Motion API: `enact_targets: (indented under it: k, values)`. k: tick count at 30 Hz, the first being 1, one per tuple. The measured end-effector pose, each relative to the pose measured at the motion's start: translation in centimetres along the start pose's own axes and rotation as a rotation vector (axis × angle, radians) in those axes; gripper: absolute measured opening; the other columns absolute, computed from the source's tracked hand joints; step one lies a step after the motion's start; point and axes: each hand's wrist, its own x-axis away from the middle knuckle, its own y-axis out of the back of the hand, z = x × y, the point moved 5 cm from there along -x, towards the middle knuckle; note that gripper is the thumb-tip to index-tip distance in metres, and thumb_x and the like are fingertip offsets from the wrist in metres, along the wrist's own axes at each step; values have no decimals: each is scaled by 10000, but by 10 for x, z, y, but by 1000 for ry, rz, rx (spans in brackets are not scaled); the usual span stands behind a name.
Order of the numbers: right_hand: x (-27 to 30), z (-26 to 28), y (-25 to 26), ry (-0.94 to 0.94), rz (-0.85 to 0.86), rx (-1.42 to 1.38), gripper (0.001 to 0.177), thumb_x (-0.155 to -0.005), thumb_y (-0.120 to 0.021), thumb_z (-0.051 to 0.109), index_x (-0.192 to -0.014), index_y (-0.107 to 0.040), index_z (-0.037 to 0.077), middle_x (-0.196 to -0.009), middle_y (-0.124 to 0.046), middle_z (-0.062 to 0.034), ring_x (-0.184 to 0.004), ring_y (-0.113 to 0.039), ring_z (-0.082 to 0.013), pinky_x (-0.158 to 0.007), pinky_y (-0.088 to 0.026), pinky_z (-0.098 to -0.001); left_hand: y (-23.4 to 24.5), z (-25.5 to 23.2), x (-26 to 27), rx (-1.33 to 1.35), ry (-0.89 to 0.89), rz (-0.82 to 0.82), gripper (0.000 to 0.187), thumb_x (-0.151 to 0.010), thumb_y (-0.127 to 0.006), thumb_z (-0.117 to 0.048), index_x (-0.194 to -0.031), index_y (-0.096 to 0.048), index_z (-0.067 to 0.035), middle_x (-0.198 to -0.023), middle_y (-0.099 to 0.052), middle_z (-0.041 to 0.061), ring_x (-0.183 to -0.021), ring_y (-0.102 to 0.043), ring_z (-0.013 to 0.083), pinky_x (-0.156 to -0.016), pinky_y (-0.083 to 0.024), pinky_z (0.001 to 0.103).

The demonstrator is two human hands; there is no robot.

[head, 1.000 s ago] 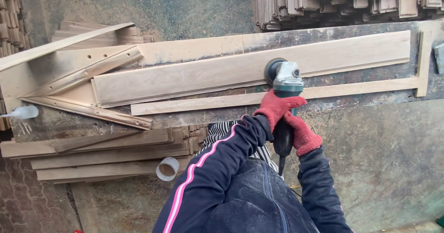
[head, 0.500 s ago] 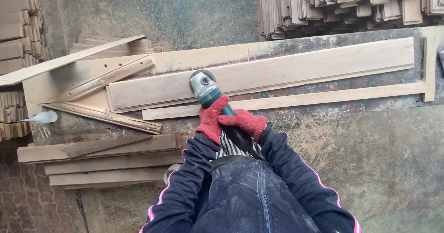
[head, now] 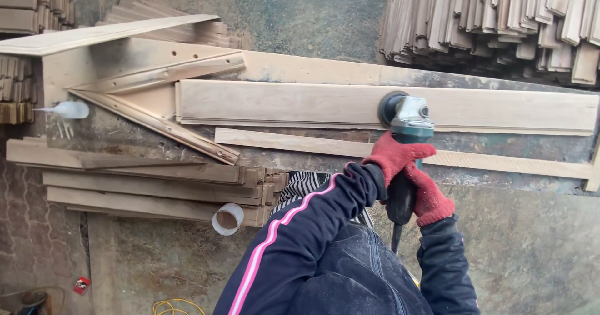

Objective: Sanding the surface of a long wooden plank using a handheld power sander or angle grinder.

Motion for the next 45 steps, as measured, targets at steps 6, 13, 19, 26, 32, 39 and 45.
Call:
enact_targets:
  k: [6,13,19,26,32,39,45]
  values:
    - [-3,-11,-128,3,192,243,302,-820,-824,343,-984,-746,103,-869,-723,-76,-751,-710,-226,-818,-576,-422,119,-2,-3,90,-9,-176,688,-535,-1013,-383,-1157,-736,-283,-1043,-761,86,-1024,-726,335,-951,-530,565]
    - [-16,-47,-207,-53,413,388,303,-761,-879,311,-880,-723,80,-687,-651,-92,-623,-691,-229,-640,-594,-372,215,-20,54,375,-210,-399,465,-646,-919,-142,-1017,-679,4,-811,-677,89,-680,-653,195,-623,-575,316]
    - [-25,-29,-161,-49,397,348,345,-744,-892,318,-883,-701,67,-660,-654,-122,-600,-718,-255,-566,-612,-381,165,-14,17,444,-128,-333,516,-665,-949,-82,-1089,-659,-33,-732,-639,79,-585,-655,185,-571,-637,381]
    - [-10,35,-2,24,31,67,335,-783,-859,326,-982,-739,85,-840,-707,-97,-738,-728,-260,-762,-604,-453,-36,-43,11,-25,-15,58,528,-590,-863,-183,-1076,-719,-36,-955,-736,107,-817,-679,207,-796,-569,311]
    - [-7,43,37,29,41,-10,317,-786,-854,293,-975,-746,63,-864,-727,-112,-783,-724,-257,-828,-586,-442,-67,38,-80,288,235,124,273,-748,-920,-144,-949,-736,-135,-743,-739,136,-692,-756,334,-816,-497,794]
    - [-21,37,-5,-53,296,21,358,-615,-903,86,-919,-732,5,-729,-668,-163,-672,-703,-304,-634,-604,-437,2,9,-17,117,-85,-143,323,-827,-795,-45,-1136,-700,-30,-1011,-784,128,-932,-776,231,-783,-670,391]
    - [17,95,25,258,505,101,425,-522,-967,60,-905,-784,82,-830,-705,-81,-807,-703,-186,-744,-570,-312,-57,-33,36,-166,-308,-144,685,-603,-991,-89,-1184,-630,-44,-959,-747,189,-928,-748,288,-827,-611,473]
